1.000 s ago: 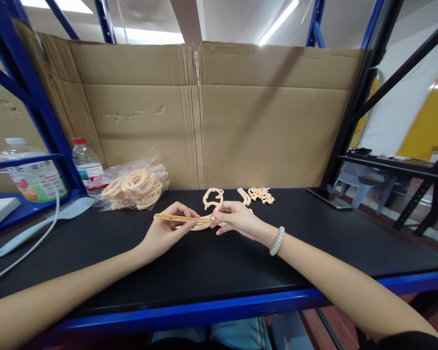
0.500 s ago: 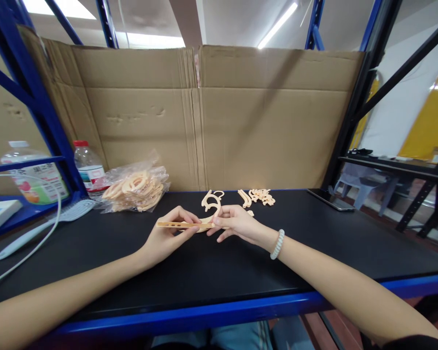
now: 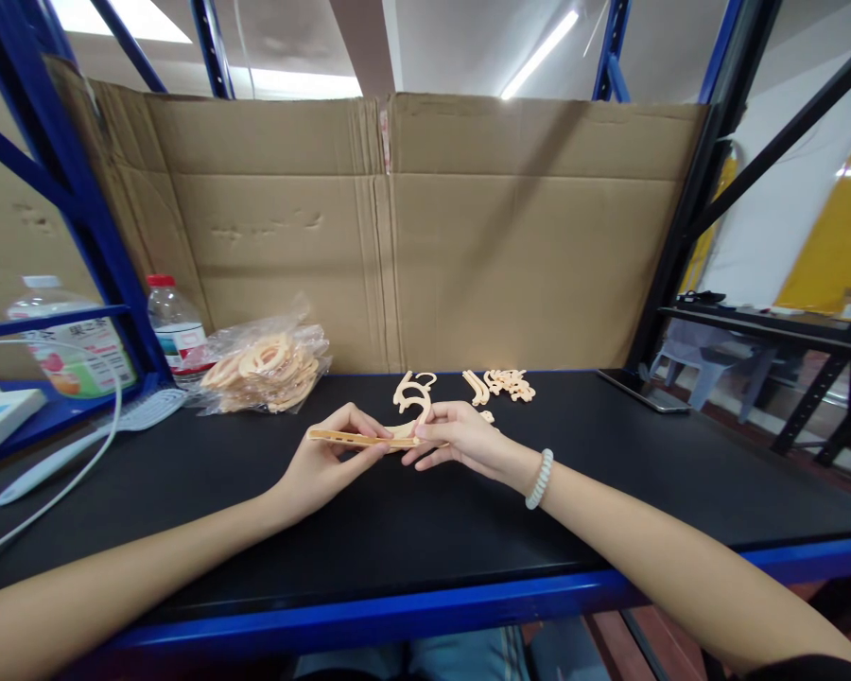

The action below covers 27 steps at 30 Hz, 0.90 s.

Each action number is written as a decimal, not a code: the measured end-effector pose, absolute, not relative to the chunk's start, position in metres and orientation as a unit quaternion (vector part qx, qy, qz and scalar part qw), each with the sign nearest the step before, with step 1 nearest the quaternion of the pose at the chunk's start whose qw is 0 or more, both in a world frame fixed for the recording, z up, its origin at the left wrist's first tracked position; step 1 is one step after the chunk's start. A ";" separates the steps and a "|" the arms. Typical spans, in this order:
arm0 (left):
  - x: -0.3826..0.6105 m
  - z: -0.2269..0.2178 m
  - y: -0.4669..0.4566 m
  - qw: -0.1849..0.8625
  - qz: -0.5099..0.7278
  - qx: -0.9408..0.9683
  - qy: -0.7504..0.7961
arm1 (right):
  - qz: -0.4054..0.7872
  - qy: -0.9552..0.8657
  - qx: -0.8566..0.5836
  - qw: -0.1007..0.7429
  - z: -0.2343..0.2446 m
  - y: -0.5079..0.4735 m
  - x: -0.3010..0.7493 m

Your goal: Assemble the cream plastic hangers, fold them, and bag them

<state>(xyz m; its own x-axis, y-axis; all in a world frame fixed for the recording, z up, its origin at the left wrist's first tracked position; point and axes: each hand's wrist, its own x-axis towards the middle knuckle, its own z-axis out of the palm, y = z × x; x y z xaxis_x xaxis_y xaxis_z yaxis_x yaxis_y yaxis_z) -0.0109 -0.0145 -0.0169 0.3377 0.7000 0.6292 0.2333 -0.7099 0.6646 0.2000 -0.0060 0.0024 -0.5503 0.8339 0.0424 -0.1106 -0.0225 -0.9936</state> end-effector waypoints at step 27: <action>-0.009 -0.015 -0.017 0.253 0.492 0.773 0.310 | 0.636 -0.590 -0.294 0.401 -0.005 -0.005 0.197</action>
